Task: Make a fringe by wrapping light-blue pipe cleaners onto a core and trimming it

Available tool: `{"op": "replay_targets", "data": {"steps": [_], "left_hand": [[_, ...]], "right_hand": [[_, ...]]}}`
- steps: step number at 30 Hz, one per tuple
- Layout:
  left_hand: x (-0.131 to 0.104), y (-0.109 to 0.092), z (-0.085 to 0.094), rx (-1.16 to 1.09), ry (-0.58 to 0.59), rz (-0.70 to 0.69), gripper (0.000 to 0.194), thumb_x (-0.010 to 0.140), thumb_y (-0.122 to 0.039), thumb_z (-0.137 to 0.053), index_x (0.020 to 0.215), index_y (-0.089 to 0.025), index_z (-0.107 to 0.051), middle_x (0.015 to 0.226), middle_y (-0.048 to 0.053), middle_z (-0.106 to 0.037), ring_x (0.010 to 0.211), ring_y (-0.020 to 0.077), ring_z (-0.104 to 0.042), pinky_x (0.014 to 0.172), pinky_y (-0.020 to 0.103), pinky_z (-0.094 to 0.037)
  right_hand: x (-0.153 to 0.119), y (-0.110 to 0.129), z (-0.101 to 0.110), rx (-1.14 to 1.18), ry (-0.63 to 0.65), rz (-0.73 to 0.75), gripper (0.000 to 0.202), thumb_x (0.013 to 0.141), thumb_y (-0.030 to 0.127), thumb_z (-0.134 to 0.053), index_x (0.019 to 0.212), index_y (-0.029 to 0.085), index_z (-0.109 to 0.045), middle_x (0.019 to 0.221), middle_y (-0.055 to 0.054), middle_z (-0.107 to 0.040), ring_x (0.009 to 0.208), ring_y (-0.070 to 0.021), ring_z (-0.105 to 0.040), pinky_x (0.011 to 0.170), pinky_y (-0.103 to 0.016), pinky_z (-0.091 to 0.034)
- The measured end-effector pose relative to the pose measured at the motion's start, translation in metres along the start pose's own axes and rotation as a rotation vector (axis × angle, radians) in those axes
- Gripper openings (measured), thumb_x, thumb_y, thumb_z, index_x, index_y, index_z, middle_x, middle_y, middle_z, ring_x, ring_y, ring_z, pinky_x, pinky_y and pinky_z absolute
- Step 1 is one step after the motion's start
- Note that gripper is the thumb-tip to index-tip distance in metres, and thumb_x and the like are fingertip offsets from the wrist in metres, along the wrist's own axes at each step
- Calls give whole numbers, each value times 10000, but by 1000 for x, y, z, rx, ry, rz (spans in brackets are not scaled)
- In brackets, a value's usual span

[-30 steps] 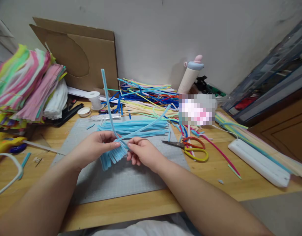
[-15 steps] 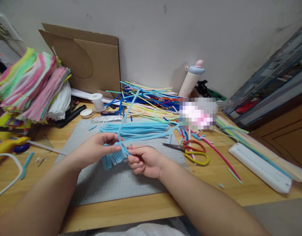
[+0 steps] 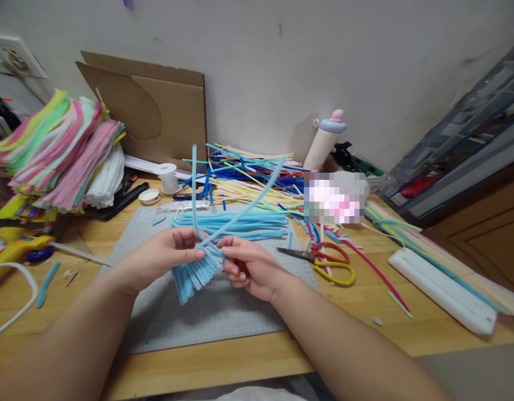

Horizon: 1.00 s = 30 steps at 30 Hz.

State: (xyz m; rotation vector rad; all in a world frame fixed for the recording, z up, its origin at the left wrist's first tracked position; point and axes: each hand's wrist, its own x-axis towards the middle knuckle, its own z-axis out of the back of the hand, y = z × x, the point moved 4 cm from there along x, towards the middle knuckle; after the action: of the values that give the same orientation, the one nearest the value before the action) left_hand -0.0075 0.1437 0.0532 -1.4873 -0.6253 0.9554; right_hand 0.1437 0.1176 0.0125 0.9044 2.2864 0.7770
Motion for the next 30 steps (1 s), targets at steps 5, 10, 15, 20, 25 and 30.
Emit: {"op": "replay_targets", "data": {"steps": [5,10,15,20,25,30], "left_hand": [[1,3,3,-9,-34,16,249,682,-357,-702,825,-163,-640,762,27,-652,688,158,-593,676,288,-463],[1,8,7,93,-73,16,231,668,-365,-703,758,-171,-616,661,-10,-598,573,124,-536,539,235,-419],[2,11,4,176,6,4,221,672,-367,-693,724,-169,-611,638,-27,-574,573,112,-511,550,224,-385],[3,15,5,195,-29,22,268,654,-356,-701,821,-167,-612,676,-19,-587,610,125,-525,588,241,-396],[3,12,-1,255,-44,-17,272,657,-354,-694,846,-171,-625,654,-21,-576,612,135,-535,569,241,-402],[4,-1,9,378,-409,-230,329,715,-389,-654,976,-188,-642,901,40,-640,839,188,-576,741,290,-430]], "right_hand": [[1,-4,-6,-209,-40,52,243,792,342,-633,908,161,-521,527,12,-606,332,-50,-432,322,-134,-248],[1,-10,-8,-241,4,2,285,811,434,-579,842,156,-519,533,-4,-623,351,-67,-498,325,-138,-284],[1,-14,-11,-352,33,-28,326,783,454,-601,859,150,-511,515,2,-618,333,-75,-504,305,-136,-282],[1,-17,-9,-395,-7,-41,330,744,433,-651,837,143,-523,552,-6,-633,394,-96,-565,329,-139,-355],[2,-20,-9,-401,-51,-32,383,711,425,-693,934,133,-588,731,-65,-697,594,-151,-670,501,-218,-504],[3,-16,-4,-313,-157,63,337,704,363,-722,947,149,-630,823,-60,-714,748,-170,-695,667,-271,-537]]}}
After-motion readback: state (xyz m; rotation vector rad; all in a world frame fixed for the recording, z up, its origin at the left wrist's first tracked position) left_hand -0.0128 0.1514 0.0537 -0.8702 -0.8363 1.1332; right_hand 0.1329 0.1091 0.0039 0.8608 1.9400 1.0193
